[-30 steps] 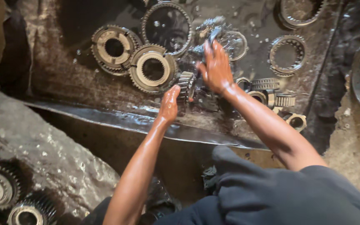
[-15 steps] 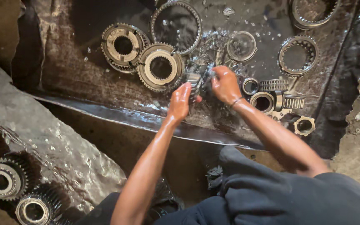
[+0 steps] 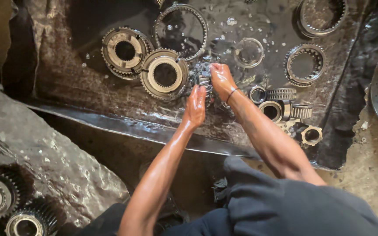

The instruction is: The person cleans various metal gears and mechanical parts by hand using a cloth and liquid in a shallow tray. They wipe each part individually, rinse it in the liquid, and place it aside on a nearby surface.

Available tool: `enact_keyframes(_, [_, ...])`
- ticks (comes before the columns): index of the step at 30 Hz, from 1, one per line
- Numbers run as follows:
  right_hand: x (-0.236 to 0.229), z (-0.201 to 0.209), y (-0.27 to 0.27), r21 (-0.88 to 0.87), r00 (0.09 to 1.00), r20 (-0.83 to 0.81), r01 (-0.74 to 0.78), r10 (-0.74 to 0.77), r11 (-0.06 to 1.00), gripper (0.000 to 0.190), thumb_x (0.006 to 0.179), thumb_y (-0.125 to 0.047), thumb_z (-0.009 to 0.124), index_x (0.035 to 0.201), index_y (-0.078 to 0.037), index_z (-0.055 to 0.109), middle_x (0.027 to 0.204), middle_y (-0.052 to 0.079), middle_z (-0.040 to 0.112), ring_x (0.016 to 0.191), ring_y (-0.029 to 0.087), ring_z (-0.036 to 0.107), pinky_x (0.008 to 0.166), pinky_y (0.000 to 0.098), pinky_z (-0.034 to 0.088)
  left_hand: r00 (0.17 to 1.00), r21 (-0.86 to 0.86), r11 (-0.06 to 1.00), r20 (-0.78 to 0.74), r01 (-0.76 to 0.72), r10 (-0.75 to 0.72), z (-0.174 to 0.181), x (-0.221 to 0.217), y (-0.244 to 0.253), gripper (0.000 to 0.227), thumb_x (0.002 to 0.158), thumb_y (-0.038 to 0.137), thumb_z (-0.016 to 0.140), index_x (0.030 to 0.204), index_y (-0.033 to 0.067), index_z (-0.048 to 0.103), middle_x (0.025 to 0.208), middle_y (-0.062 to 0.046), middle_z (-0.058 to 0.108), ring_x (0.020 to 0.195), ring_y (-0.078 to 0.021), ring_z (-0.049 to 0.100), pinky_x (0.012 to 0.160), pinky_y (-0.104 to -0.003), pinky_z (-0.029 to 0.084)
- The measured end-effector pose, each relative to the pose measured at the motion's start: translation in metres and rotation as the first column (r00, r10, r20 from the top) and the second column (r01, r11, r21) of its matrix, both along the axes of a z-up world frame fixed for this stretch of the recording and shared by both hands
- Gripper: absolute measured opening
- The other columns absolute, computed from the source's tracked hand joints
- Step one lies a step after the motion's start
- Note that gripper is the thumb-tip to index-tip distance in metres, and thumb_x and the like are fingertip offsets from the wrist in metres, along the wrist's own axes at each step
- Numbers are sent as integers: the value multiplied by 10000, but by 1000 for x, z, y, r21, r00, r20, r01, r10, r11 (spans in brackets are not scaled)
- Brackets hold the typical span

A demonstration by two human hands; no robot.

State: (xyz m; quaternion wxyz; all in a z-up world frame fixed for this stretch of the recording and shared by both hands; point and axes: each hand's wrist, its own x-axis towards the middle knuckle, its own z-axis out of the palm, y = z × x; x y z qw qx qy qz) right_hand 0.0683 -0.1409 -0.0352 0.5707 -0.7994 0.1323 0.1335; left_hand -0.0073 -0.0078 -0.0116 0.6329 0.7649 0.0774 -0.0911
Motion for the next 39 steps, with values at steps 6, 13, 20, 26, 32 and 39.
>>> enact_keyframes(6, [-79,28,17,-194,822,566,54,67,980,403,1156,-157,427,1447,102,532,1482,313,552,1379,432,527,1154,470,394,1000,13,1000,-24,2,-2,8,2,-1,564,1084,413,410,1272,-88,588,1166,-295,691,1072,-377,677,954,-414,512])
enact_keyframes(13, [20,-15,-5,51,990,134,-48,41,998,319,1018,-174,521,1116,47,730,1006,136,759,919,224,688,856,365,543,991,49,996,114,69,-75,-25,2,5,603,1119,389,426,1417,-133,468,1338,-336,609,1296,-408,594,1063,-409,464])
enact_keyframes(20, [27,-22,-33,140,977,-4,-211,214,967,337,1054,-268,559,1010,9,746,864,54,743,796,93,620,724,315,513,925,205,972,332,119,-183,-41,-9,22,511,1161,358,409,1409,-69,544,1344,-273,650,1248,-329,611,1114,-396,468])
enact_keyframes(26, [-13,21,-39,-516,871,399,-45,287,855,230,1066,-244,641,1065,-34,733,1044,165,707,979,334,661,863,455,521,948,-258,951,-220,171,-230,22,3,54,754,1068,595,362,1143,-64,720,1026,-177,737,941,-238,666,898,-408,525])
enact_keyframes(32, [-31,45,-46,-881,580,427,92,694,465,454,914,-314,662,1287,-55,660,1328,179,576,1116,352,604,818,487,517,818,285,778,-343,560,-462,89,21,56,752,924,724,509,1048,25,757,953,-175,755,926,-265,709,859,-422,515])
enact_keyframes(39, [-31,49,-52,-262,939,245,-177,242,949,264,1049,-235,633,1169,-7,692,1104,185,719,1038,361,668,918,422,522,896,145,911,-291,386,-334,73,8,48,594,982,547,511,1003,2,746,817,-162,762,847,-276,709,829,-411,530])
